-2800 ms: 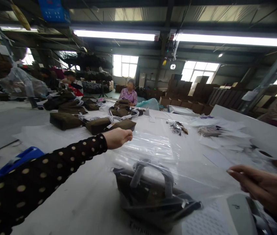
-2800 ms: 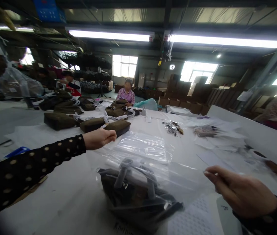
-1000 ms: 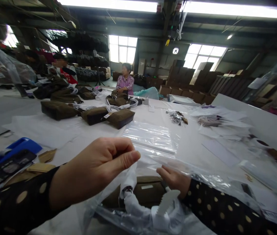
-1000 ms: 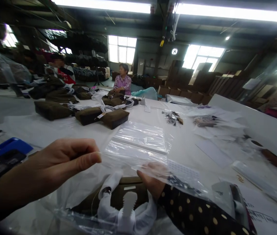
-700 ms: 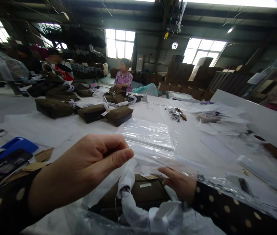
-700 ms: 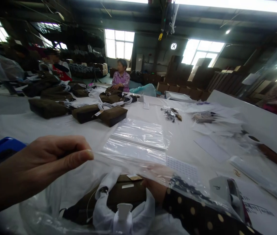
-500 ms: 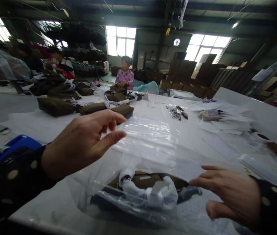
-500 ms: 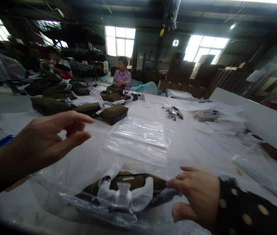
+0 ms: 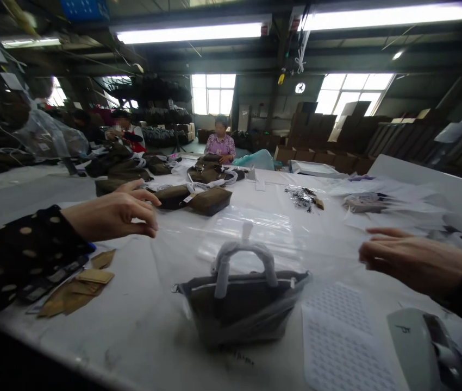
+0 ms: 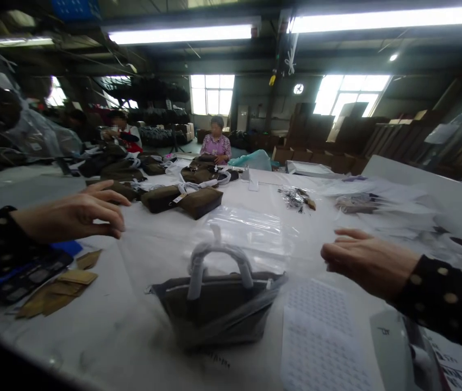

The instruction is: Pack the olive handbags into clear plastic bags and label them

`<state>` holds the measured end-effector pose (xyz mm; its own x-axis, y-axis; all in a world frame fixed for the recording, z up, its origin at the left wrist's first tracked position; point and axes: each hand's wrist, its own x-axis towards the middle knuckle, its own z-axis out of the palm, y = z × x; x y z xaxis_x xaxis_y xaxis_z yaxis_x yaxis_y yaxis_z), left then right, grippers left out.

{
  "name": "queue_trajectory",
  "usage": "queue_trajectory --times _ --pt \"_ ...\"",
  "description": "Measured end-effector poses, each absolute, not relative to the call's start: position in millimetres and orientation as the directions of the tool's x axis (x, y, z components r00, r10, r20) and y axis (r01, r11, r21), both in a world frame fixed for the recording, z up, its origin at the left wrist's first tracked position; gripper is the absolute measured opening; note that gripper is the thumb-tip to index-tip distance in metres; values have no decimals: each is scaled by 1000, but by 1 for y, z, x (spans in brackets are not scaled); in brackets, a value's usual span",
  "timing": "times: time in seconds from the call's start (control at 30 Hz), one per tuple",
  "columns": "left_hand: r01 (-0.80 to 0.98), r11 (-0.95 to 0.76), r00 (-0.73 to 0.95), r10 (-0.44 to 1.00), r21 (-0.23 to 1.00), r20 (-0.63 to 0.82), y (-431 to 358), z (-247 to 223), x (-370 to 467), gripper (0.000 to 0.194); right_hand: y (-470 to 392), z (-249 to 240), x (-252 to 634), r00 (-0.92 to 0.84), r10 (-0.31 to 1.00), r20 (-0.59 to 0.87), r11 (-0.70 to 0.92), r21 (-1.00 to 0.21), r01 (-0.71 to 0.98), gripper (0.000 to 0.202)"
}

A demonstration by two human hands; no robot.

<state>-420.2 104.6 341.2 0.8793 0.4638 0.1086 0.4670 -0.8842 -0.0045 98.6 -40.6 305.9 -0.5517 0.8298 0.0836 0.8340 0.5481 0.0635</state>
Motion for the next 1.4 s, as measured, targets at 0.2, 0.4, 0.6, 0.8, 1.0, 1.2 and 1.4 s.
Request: queue_trajectory --times 0.2,0.4,0.6,0.8,1.0,1.2,1.4 --pt "451 -864 868 483 223 114 92 345 -423 14 -44 318 25 -632 732 255 595 211 775 29" --pt "376 -877 871 445 300 207 82 342 -411 13 -5 265 -86 -560 747 360 543 157 825 28" --pt "402 -891 865 445 211 232 84 335 -421 16 24 242 -111 -506 798 326 395 350 849 10" --pt "449 -880 843 475 156 252 88 329 -433 17 26 258 -104 -436 898 55 432 73 899 12" --pt "462 -875 835 485 147 261 97 333 -445 15 41 278 -94 -385 869 -311 347 -171 922 17" --pt "501 -838 752 545 214 372 100 329 -442 23 57 277 -91 -392 898 -199 397 -14 918 31" --pt "562 -746 651 665 358 365 97 321 -449 26 53 288 -25 -263 958 -114 279 150 949 55"
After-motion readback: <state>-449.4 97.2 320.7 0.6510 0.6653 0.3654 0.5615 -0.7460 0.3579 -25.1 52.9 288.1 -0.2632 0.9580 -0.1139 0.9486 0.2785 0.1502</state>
